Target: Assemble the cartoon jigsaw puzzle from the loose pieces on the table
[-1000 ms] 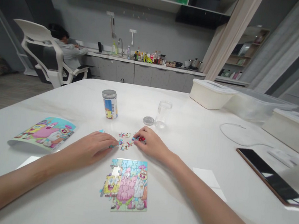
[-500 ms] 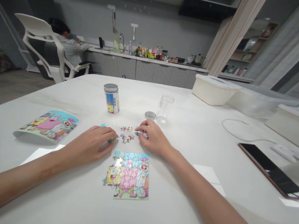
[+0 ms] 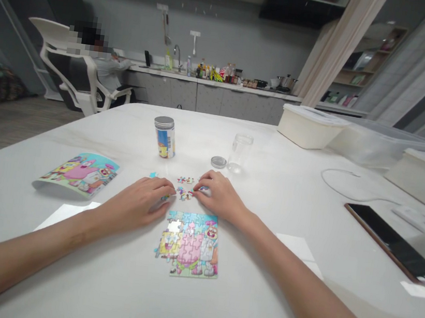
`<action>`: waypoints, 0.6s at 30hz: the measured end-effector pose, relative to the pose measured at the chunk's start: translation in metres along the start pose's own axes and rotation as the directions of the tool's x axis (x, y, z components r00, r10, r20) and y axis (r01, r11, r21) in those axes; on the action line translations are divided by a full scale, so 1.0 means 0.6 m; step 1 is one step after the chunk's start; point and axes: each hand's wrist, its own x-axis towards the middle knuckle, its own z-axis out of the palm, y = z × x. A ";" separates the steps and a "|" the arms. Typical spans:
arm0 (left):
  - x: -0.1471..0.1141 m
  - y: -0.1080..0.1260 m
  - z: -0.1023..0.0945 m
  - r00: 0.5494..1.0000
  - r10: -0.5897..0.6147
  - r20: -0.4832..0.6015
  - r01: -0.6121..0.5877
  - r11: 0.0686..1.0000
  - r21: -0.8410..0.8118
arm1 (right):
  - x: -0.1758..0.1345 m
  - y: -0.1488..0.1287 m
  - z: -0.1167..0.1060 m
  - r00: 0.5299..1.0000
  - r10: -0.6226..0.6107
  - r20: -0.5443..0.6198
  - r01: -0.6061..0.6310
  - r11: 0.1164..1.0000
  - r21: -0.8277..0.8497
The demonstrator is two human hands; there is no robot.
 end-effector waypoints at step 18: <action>-0.002 -0.004 0.005 0.998 -0.065 -0.024 0.066 0.997 0.036 | 0.001 0.005 -0.008 0.983 0.185 -0.011 -0.173 0.936 0.306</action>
